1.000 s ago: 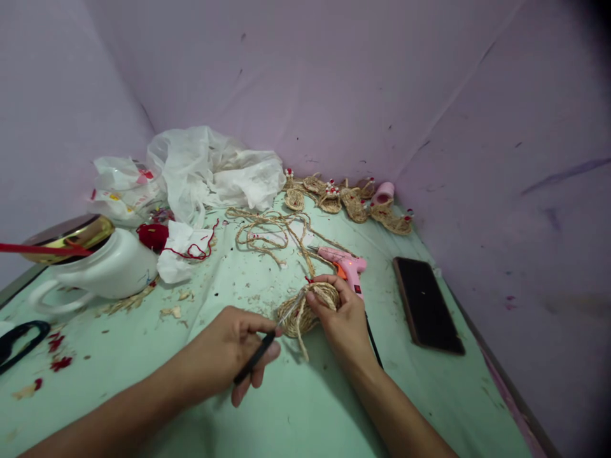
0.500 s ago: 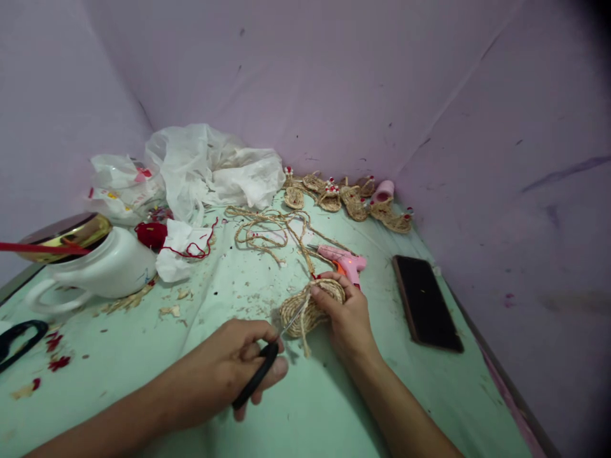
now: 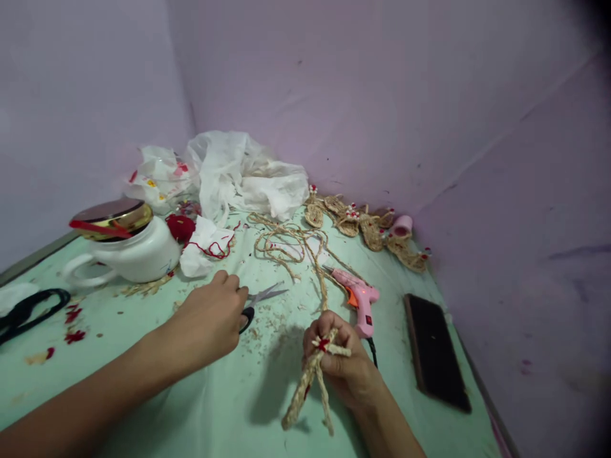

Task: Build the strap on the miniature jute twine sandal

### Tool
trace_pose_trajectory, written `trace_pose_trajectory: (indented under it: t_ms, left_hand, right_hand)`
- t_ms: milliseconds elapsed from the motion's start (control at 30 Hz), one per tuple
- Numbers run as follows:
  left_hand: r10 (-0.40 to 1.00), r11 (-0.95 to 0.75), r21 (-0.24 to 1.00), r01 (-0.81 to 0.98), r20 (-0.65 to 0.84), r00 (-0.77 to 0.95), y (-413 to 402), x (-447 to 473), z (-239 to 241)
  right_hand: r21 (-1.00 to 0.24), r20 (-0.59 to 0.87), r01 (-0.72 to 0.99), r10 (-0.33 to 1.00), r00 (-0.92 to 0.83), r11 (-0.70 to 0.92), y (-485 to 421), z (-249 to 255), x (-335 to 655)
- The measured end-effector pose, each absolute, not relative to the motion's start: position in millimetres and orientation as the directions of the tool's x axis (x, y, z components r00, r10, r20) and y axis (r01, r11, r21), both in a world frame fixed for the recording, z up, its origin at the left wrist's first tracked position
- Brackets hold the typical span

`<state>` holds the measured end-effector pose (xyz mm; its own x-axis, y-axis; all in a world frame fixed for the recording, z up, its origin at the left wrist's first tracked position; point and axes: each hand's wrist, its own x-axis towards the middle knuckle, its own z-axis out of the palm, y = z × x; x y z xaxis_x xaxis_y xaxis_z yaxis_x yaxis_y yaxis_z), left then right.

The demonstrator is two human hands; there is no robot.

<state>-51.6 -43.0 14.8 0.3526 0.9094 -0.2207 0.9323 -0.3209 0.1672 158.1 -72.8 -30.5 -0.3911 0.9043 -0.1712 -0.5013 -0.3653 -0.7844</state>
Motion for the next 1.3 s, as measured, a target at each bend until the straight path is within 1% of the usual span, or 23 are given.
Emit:
trace_pose_trajectory:
  t_ms: [133,200,233,267,300,333,367,400,433,467,533,600,700,800,900,967,1033,1167,1300]
  left_hand:
    - [0.890,-0.409,0.143,0.901,-0.153,0.429,-45,-55,12]
    - [0.905,-0.391,0.162,0.906,-0.113,0.411,-46,-55,10]
    - [0.919,-0.368,0.192,0.910,-0.073,0.388,-47,-54,8]
    - [0.928,-0.355,0.249,0.901,-0.023,0.371,-48,-51,7]
    - [0.927,-0.363,0.338,0.869,0.035,0.374,-51,-47,6]
    - [0.907,-0.407,0.457,0.791,0.100,0.409,-54,-42,5]
    - [0.863,-0.477,0.588,0.653,0.172,0.475,-58,-37,4]
    - [0.809,-0.535,0.692,0.485,0.252,0.532,-62,-32,4]
    - [0.781,-0.547,0.757,0.357,0.308,0.544,-66,-27,3]
    - [0.772,-0.541,0.797,0.269,0.343,0.535,-69,-23,2]
    - [0.785,-0.509,0.835,0.208,0.352,0.509,-74,-17,0]
    - [0.790,-0.508,0.835,0.211,0.355,0.500,-76,-15,-1]
    - [0.750,-0.600,0.760,0.251,0.425,0.506,-76,-16,-4]
    - [0.674,-0.725,0.594,0.347,0.510,0.535,-76,-17,-6]
    - [0.610,-0.792,0.420,0.444,0.568,0.552,-77,-18,-7]
    - [0.599,-0.796,0.365,0.483,0.587,0.544,-78,-18,-7]
    - [0.612,-0.784,0.361,0.505,0.585,0.532,-79,-17,-7]
    - [0.684,-0.720,0.414,0.557,0.562,0.465,-79,-13,-9]
    - [0.772,-0.624,0.457,0.634,0.483,0.413,-81,-10,-9]
  right_hand:
    - [-0.784,-0.151,-0.508,0.903,-0.402,-0.358,-73,-35,155]
    - [-0.785,-0.127,-0.515,0.903,-0.410,-0.344,-73,-37,154]
    - [-0.786,-0.118,-0.516,0.902,-0.414,-0.340,-73,-39,154]
    - [-0.787,-0.116,-0.513,0.900,-0.421,-0.342,-74,-40,154]
    - [-0.789,-0.119,-0.507,0.897,-0.426,-0.346,-74,-41,155]
    - [-0.790,-0.125,-0.502,0.895,-0.429,-0.351,-74,-41,155]
    - [-0.792,-0.133,-0.496,0.894,-0.428,-0.356,-74,-41,155]
    - [-0.795,-0.141,-0.490,0.895,-0.423,-0.358,-74,-41,154]
    - [-0.797,-0.147,-0.487,0.898,-0.415,-0.356,-73,-41,154]
    - [-0.799,-0.152,-0.486,0.901,-0.406,-0.354,-73,-41,153]
    - [-0.802,-0.159,-0.481,0.903,-0.399,-0.354,-73,-40,151]
    - [-0.802,-0.168,-0.474,0.899,-0.404,-0.363,-73,-40,150]
    - [-0.817,-0.185,-0.444,0.896,-0.405,-0.369,-73,-40,149]
    - [-0.842,-0.187,-0.407,0.899,-0.395,-0.354,-74,-40,149]
    - [-0.854,-0.182,-0.393,0.904,-0.386,-0.340,-74,-41,147]
    - [-0.860,-0.181,-0.388,0.910,-0.373,-0.330,-74,-40,146]
    - [-0.861,-0.181,-0.393,0.917,-0.356,-0.323,-74,-40,145]
    - [-0.844,-0.180,-0.432,0.926,-0.332,-0.319,-73,-40,143]
    - [-0.837,-0.170,-0.451,0.930,-0.326,-0.310,-73,-40,144]
